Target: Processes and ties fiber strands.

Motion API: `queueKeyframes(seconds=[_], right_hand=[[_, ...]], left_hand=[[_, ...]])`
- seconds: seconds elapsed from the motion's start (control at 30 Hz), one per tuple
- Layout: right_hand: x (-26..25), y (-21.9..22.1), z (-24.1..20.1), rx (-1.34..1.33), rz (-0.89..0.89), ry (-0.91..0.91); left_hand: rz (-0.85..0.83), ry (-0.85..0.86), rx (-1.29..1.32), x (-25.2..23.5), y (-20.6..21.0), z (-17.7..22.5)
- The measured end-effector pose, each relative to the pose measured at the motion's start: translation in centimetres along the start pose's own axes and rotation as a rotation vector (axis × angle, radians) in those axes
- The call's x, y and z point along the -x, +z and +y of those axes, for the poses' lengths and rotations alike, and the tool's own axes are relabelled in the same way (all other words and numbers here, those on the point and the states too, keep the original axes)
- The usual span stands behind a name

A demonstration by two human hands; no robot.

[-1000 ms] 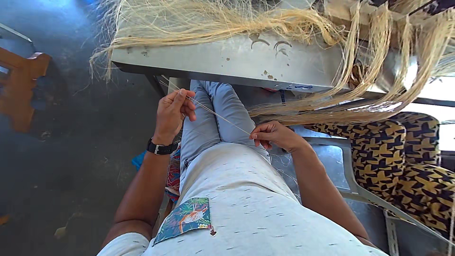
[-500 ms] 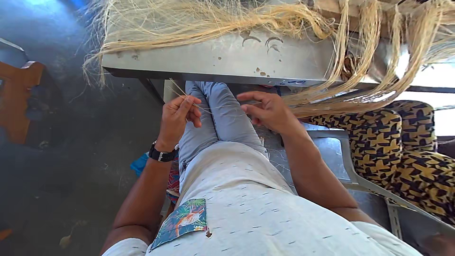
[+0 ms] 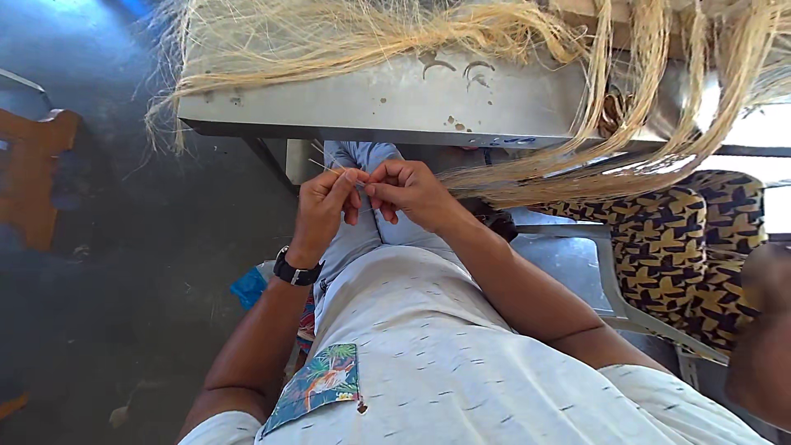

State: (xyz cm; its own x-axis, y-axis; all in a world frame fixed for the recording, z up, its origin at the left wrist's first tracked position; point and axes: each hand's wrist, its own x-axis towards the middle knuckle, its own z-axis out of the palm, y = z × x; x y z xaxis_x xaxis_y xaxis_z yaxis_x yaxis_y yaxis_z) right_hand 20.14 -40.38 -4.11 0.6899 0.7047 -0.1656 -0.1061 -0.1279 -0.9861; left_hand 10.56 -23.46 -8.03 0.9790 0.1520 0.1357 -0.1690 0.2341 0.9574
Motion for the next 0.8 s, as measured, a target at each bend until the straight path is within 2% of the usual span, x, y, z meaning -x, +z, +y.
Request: queueKeyframes(seconds=[0.4, 0.8], right_hand=[[0.2, -1.0, 0.4, -0.103, -0.06, 0.077], [0.4, -1.4, 0.6, -0.079, -0.074, 0.095]], left_hand=[[-0.003, -0.025, 0.029, 0.1, -0.8, 0.5], [-0.026, -0.018, 0.057, 0.1, -1.0, 0.5]])
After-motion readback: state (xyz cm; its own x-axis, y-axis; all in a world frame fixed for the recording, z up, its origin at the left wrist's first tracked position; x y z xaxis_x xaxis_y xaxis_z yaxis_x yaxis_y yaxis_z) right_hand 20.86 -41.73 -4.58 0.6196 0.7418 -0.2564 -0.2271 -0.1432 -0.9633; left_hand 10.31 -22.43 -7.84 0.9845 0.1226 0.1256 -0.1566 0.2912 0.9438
